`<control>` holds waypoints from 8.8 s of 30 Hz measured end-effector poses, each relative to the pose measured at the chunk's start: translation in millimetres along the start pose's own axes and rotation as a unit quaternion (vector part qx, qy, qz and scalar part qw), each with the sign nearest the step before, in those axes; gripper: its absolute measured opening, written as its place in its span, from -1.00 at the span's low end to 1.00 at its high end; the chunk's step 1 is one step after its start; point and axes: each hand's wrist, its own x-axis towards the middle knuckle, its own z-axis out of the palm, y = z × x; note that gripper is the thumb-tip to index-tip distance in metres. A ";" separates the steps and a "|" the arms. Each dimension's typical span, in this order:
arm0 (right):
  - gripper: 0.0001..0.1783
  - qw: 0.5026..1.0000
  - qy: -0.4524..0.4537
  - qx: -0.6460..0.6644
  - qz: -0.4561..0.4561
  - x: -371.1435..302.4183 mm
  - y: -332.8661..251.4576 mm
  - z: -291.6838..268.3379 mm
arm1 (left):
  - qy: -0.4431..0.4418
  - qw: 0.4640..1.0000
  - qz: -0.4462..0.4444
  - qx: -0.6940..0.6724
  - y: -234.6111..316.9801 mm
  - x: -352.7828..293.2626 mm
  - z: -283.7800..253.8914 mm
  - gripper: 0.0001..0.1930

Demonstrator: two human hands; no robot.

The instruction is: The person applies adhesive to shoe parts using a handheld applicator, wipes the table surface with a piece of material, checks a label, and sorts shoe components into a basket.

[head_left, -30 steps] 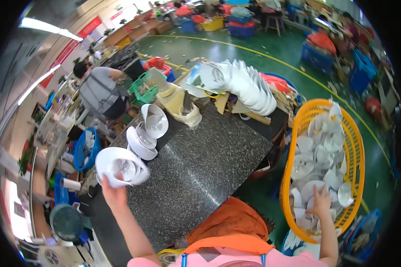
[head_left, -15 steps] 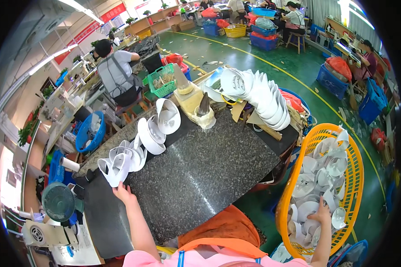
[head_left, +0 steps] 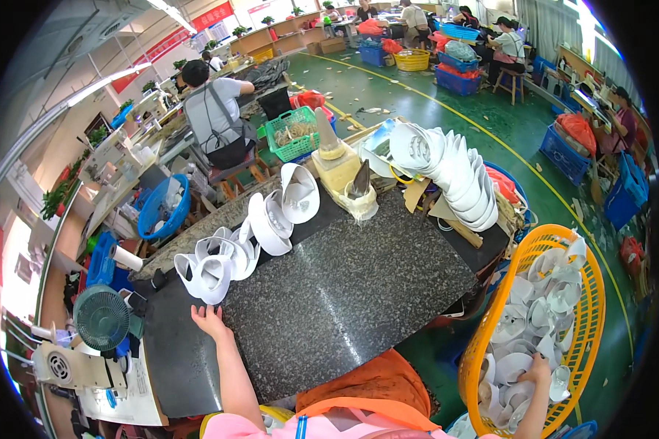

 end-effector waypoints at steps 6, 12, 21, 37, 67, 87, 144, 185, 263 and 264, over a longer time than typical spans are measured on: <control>-0.04 0.992 0.087 -0.041 0.084 -8.0 -13.2 15.3 | -0.017 1.000 0.001 -0.018 -5.0 4.2 -6.0 -0.42; -0.53 0.974 0.207 -0.059 0.065 24.0 -2.5 36.9 | -0.024 1.000 0.004 -0.014 -10.5 8.4 -4.3 -0.48; -0.70 0.939 0.340 -0.022 0.041 -40.9 -20.6 9.9 | -0.032 0.999 0.011 0.000 -9.0 5.5 -16.8 -0.54; -0.57 0.874 0.486 0.000 -0.002 -121.6 -76.3 -22.7 | -0.001 0.983 0.177 0.052 -15.4 28.3 -7.8 -0.64; -0.31 0.760 0.625 0.072 -0.165 -156.9 -70.0 -158.8 | -0.048 0.927 0.298 0.221 -26.9 27.3 -7.2 -0.73; -0.57 0.651 0.650 -0.084 -0.383 -246.6 -204.8 -267.6 | -0.598 0.716 0.346 0.096 90.0 -270.9 124.8 -0.13; -0.31 0.875 0.420 0.106 -0.214 -77.5 -60.5 -15.8 | -0.130 0.582 0.526 0.607 17.1 221.0 -117.7 -0.58; -0.83 0.586 0.386 0.035 -0.712 -314.0 -319.2 -96.1 | -0.591 0.674 -0.340 -0.286 38.7 -271.1 97.2 -0.51; -0.66 0.619 -0.120 0.106 -0.769 -326.4 -638.5 -47.5 | -0.355 0.933 -0.049 -0.024 182.0 33.4 -232.5 -0.83; -0.64 0.624 -0.078 0.159 -0.761 -314.2 -641.7 -55.2 | -0.300 0.953 -0.033 -0.028 185.4 43.4 -245.1 -0.82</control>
